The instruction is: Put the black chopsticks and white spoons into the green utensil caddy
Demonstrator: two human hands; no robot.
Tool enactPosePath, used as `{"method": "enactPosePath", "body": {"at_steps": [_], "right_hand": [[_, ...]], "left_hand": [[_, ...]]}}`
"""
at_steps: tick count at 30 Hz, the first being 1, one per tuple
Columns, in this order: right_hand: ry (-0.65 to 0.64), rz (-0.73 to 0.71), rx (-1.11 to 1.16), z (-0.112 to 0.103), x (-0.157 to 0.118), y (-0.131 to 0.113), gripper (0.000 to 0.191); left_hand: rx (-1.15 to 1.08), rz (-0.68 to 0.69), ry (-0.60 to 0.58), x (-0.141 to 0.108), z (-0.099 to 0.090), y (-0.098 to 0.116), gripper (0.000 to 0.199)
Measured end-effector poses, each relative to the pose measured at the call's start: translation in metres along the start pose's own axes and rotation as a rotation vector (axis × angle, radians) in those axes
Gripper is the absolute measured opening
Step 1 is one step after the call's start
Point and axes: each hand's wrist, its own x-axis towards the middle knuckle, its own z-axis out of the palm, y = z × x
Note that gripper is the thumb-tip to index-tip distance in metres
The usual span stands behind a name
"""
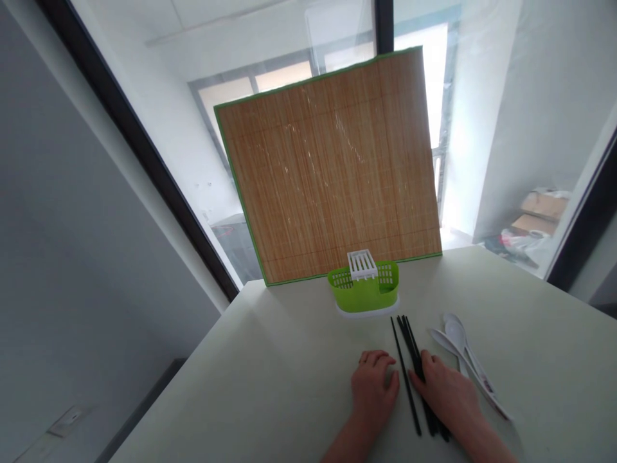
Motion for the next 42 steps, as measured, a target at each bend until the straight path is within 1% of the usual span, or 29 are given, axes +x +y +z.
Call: {"method": "enactPosePath", "body": {"at_steps": [3,7,13,19,26,30,34,36,38,40,42], "right_hand": [[-0.042,0.009,0.009,0.003,0.001,-0.002,0.011],[-0.116,0.027,0.026,0.0,0.006,-0.005,0.009],[-0.17,0.056,0.046,0.004,0.008,-0.01,0.011],[-0.144,0.038,0.025,0.011,0.006,-0.008,0.012],[-0.121,0.045,0.06,0.013,0.001,-0.002,0.014],[-0.082,0.031,0.076,0.02,-0.004,0.003,0.015],[-0.061,0.007,0.072,0.026,-0.005,0.006,0.013],[-0.044,0.005,0.091,0.023,-0.004,0.009,0.013],[-0.018,0.018,0.156,0.015,-0.002,0.013,0.014],[0.011,0.002,0.302,0.002,0.0,0.017,0.017],[0.038,-0.072,0.508,-0.012,0.005,0.016,0.02]], "left_hand": [[-0.027,0.001,-0.019,-0.001,0.0,-0.001,0.022],[-0.042,0.016,-0.056,-0.005,0.002,0.0,0.023],[-0.036,0.045,-0.102,-0.005,0.003,0.0,0.02],[-0.033,0.084,-0.144,-0.005,0.004,0.001,0.022],[-0.016,0.105,-0.132,-0.005,0.003,0.003,0.021],[-0.02,0.122,-0.134,-0.004,0.004,0.003,0.022],[-0.036,0.112,-0.131,-0.005,0.004,0.004,0.023],[-0.065,0.099,-0.12,-0.005,0.005,0.003,0.024],[-0.128,0.074,-0.089,-0.005,0.005,0.002,0.024],[-0.249,0.013,-0.041,-0.004,0.002,0.002,0.025],[-0.416,-0.068,-0.003,0.001,-0.004,0.003,0.025]]}}
